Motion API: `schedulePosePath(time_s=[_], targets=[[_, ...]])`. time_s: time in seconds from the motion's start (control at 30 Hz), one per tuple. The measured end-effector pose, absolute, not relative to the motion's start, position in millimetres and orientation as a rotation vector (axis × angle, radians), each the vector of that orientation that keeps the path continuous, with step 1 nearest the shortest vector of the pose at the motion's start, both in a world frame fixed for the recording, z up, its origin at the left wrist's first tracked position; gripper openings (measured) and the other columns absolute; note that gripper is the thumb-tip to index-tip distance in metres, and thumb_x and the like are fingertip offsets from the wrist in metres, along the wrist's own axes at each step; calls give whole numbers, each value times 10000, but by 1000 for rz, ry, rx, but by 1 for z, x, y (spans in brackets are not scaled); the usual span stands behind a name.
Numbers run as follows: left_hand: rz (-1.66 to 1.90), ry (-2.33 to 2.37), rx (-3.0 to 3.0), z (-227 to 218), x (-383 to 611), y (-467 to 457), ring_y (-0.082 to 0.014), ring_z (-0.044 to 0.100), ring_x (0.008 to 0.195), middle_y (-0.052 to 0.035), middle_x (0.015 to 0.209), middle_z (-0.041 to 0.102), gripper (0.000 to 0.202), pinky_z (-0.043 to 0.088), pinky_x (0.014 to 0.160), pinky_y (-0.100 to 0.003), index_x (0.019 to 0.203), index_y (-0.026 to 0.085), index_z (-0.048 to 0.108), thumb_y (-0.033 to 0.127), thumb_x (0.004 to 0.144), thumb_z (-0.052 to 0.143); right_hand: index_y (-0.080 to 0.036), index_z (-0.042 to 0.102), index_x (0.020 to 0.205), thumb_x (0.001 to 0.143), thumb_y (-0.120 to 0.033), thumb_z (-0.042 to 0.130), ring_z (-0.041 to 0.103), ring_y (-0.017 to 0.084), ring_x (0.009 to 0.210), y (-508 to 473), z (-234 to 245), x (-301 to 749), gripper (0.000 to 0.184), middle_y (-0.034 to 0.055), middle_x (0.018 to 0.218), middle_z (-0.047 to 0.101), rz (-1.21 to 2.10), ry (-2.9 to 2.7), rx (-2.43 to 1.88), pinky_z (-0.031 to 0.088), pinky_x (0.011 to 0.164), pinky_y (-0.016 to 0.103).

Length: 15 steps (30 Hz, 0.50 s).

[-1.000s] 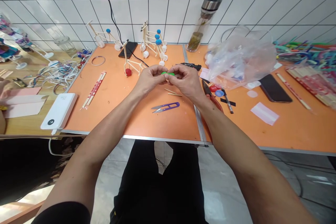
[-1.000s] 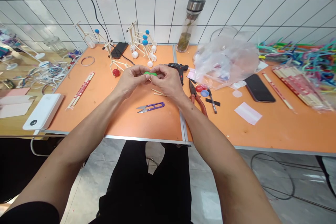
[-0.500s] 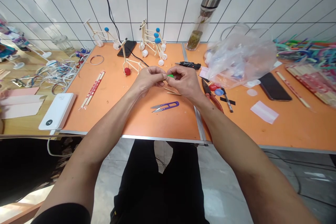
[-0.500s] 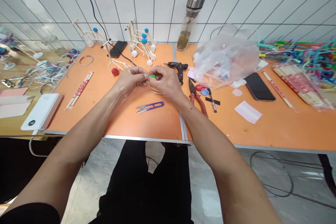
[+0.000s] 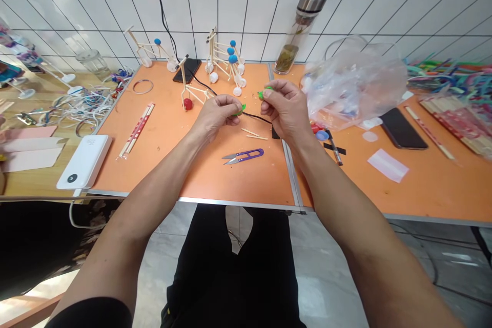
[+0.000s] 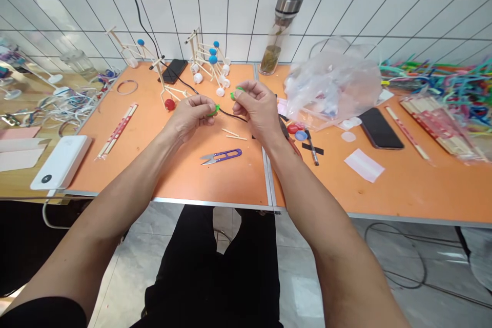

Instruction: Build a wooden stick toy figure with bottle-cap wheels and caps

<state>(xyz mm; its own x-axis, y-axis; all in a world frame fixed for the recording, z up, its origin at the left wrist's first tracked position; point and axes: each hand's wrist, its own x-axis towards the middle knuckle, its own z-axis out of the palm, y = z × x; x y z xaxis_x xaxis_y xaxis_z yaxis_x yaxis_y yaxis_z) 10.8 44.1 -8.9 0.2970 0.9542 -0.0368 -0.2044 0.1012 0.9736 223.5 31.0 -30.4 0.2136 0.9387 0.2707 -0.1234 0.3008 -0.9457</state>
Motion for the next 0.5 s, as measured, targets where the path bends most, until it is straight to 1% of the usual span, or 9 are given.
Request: schedulePosePath(time_s=[0.07, 0.17, 0.27, 0.33, 0.4, 0.43, 0.5], targets=[[1029, 852, 1120, -10, 11, 44, -79, 705, 571, 35, 775, 797, 229, 618, 650, -224, 873, 185, 772, 161, 950, 986, -307, 703, 1059, 899, -496, 1136, 736, 105, 647, 33, -29, 228, 499, -78, 844, 797, 943, -1039, -987, 650, 607, 198], [999, 844, 1106, -10, 11, 43, -71, 715, 589, 36, 801, 818, 342, 623, 674, -210, 923, 191, 770, 301, 970, 1091, -297, 699, 1066, 936, -572, 1145, 731, 80, 641, 34, -27, 230, 540, -67, 911, 839, 998, -1023, -1013, 638, 601, 168], [978, 869, 1074, -8, 13, 42, -69, 722, 590, 29, 801, 830, 408, 619, 678, -198, 942, 191, 764, 395, 1009, 1111, -280, 705, 1029, 983, -650, 1125, 720, 72, 630, 30, -26, 227, 561, -47, 921, 841, 1016, -1030, -1045, 637, 602, 165], [973, 889, 1046, -6, 14, 41, -69, 724, 585, 21, 796, 837, 430, 613, 675, -192, 942, 192, 758, 440, 1046, 1092, -266, 714, 981, 1021, -642, 1104, 710, 76, 618, 26, -21, 226, 543, -34, 898, 829, 994, -1039, -1080, 626, 591, 173], [973, 904, 1021, -4, 14, 41, -69, 720, 573, 16, 782, 835, 467, 603, 665, -187, 929, 193, 746, 495, 1067, 1075, -251, 732, 939, 1082, -570, 1068, 688, 80, 597, 20, -10, 230, 485, -26, 863, 811, 942, -1054, -1138, 603, 574, 184], [973, 910, 1013, -3, 15, 41, -68, 717, 566, 14, 775, 833, 493, 596, 658, -184, 920, 194, 740, 527, 1068, 1071, -242, 749, 932, 1129, -499, 1030, 681, 82, 590, 18, -3, 233, 428, -22, 850, 805, 907, -1068, -1180, 591, 570, 192], [971, 923, 1000, -2, 15, 41, -66, 712, 555, 12, 762, 828, 542, 582, 643, -179, 902, 195, 727, 583, 1057, 1072, -215, 805, 957, 1214, -280, 906, 687, 93, 599, 17, 14, 246, 284, -14, 832, 794, 792, -1103, -1295, 585, 595, 216]])
